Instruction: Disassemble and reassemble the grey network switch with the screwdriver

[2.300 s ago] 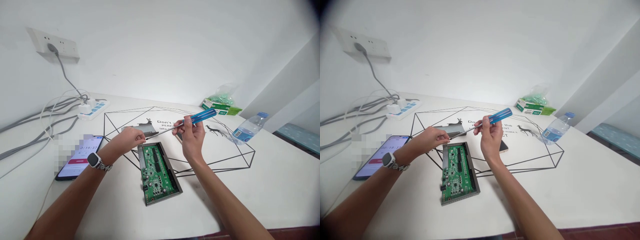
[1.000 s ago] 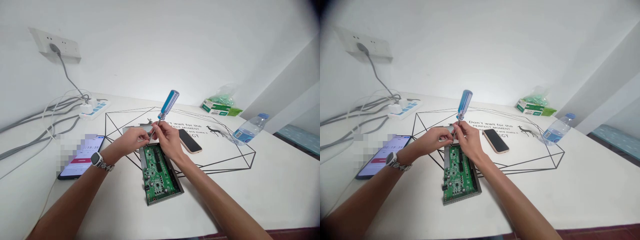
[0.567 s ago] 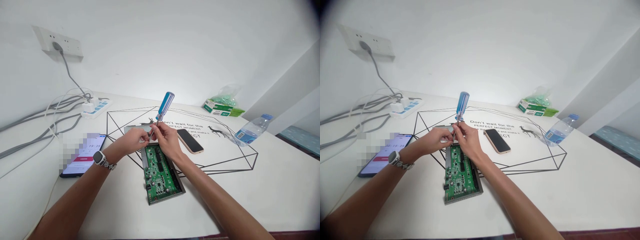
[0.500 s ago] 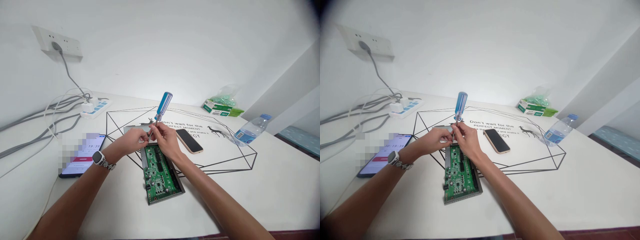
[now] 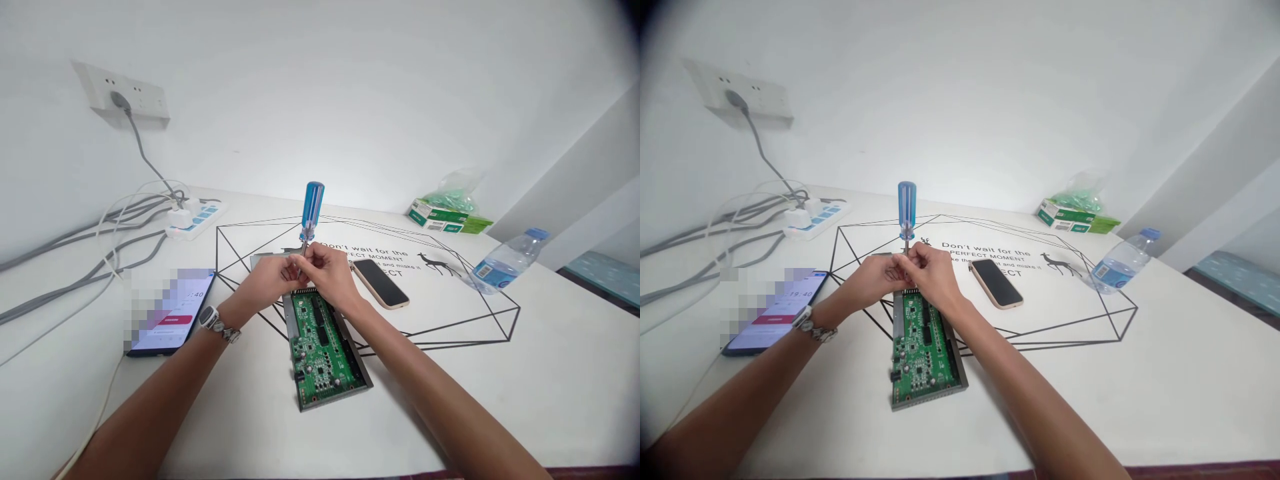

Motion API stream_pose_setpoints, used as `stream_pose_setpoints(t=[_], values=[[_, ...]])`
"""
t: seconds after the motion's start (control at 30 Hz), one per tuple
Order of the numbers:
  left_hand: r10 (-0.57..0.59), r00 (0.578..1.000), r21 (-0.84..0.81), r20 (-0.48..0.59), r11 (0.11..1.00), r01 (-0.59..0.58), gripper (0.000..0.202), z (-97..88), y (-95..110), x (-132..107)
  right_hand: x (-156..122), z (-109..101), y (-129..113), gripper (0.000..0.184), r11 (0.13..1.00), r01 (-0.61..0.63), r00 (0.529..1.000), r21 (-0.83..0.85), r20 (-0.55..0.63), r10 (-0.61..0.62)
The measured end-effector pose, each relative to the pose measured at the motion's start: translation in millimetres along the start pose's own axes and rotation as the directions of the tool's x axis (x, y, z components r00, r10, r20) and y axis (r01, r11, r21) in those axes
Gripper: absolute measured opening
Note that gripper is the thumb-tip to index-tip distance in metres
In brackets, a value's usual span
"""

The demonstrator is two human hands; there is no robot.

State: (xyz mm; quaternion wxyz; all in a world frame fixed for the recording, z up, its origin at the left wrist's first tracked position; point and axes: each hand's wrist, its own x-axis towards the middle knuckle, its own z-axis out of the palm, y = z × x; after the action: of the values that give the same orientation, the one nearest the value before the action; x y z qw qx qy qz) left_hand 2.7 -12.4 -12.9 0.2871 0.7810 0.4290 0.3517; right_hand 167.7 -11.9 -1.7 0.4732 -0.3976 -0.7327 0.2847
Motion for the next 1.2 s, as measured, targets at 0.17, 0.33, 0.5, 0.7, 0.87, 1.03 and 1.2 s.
stream_pose_setpoints(t=[0.17, 0.33, 0.5, 0.7, 0.87, 1.03, 1.2], values=[[-0.066, 0.997, -0.044, 0.035, 0.997, 0.068, 0.018, -1.0, -1, 0, -7, -1, 4, 0.023, 1.000, -0.008, 0.998, -0.014, 0.063, 0.009], [-0.114, 0.992, -0.066, 0.062, 0.991, 0.118, 0.018, -1.8, -4, 1, -12, -5, 6, 0.024, 1.000, 0.027, 0.996, -0.010, 0.088, -0.026], [-0.093, 0.989, -0.065, 0.113, 0.993, 0.101, 0.019, -4.1, -1, -1, -12, -3, 10, 0.016, 0.997, 0.068, 0.998, -0.036, 0.018, -0.067], [-0.074, 0.997, 0.027, 0.004, 0.997, 0.074, 0.029, -0.6, -2, -1, -13, 2, 6, 0.015, 0.996, 0.070, 0.996, -0.063, -0.050, -0.074], [-0.032, 0.999, 0.025, 0.010, 0.999, 0.032, 0.018, 1.4, -4, 1, -16, 9, 6, 0.016, 0.996, 0.058, 0.996, -0.062, -0.070, -0.062], [-0.031, 0.999, 0.024, 0.031, 0.999, 0.030, 0.017, -1.6, -4, 1, -21, 14, 10, 0.014, 0.991, 0.090, 0.994, -0.097, -0.061, -0.096], [-0.063, 0.997, -0.050, 0.036, 0.997, 0.065, 0.018, 0.0, -9, 2, -23, 13, 13, 0.020, 0.994, 0.092, 0.994, -0.065, -0.055, -0.096]])
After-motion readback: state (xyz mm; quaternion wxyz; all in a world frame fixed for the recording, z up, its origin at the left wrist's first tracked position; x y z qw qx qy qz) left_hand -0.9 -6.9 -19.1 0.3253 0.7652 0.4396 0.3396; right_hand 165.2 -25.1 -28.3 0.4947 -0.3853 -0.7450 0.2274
